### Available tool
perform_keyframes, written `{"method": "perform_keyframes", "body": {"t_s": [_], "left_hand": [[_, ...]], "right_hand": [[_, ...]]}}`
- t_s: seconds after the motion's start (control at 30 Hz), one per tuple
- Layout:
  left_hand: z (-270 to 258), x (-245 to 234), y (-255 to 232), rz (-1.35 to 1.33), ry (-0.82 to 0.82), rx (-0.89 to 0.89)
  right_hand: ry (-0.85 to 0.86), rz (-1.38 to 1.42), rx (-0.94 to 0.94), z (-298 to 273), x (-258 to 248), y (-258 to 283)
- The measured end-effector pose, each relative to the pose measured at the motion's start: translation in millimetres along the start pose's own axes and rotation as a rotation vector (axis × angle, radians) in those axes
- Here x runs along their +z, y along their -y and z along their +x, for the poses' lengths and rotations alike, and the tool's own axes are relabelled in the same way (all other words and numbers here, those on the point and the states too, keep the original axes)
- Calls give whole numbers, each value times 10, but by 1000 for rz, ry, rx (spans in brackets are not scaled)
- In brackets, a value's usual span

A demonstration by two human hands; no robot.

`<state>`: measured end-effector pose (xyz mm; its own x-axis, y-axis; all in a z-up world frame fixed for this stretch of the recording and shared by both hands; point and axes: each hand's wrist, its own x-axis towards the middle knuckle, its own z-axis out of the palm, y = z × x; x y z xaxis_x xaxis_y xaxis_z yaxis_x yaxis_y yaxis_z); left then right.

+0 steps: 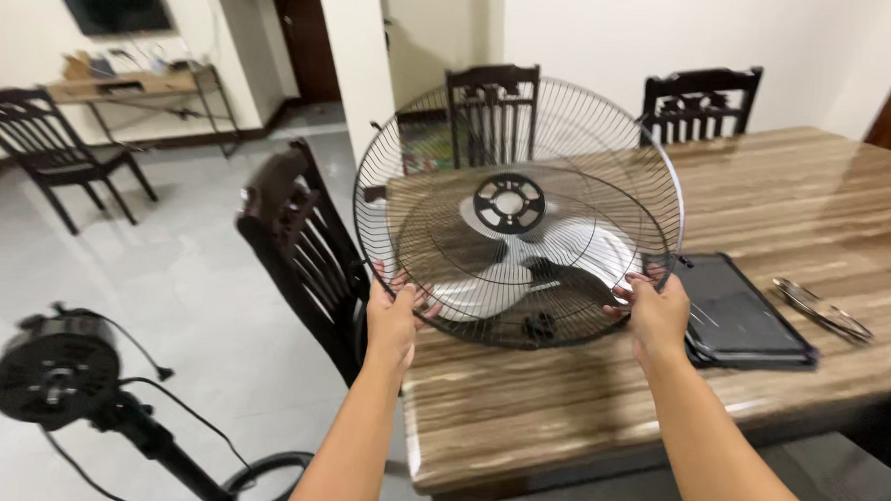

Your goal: The person removes the front fan grille, then uses a screwdriver to loosen and remove the fan blades. The person then removes the rear fan grille. The removed parts are placed on a nearby table.

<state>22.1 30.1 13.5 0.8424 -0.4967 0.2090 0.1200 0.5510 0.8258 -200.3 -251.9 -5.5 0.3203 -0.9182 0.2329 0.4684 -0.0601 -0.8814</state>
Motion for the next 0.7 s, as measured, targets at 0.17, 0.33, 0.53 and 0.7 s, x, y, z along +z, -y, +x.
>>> {"method": "perform_keyframes", "body": {"t_s": [0.17,0.33,0.53,0.7], "left_hand": [[-392,-220,-741,-35,-75,113],[-1277,-980,-1330,-18,-216,246],[-2448,-2210,-1930,-14,-548,317],[-3135,-2990,-2302,98,-722,327]], "right_hand": [[130,117,-82,-397,593,217],[351,219,61,-1157,1291,265],[647,199,429,-2405,2154,-41],[697,210,572,-3292,2722,-440]]}}
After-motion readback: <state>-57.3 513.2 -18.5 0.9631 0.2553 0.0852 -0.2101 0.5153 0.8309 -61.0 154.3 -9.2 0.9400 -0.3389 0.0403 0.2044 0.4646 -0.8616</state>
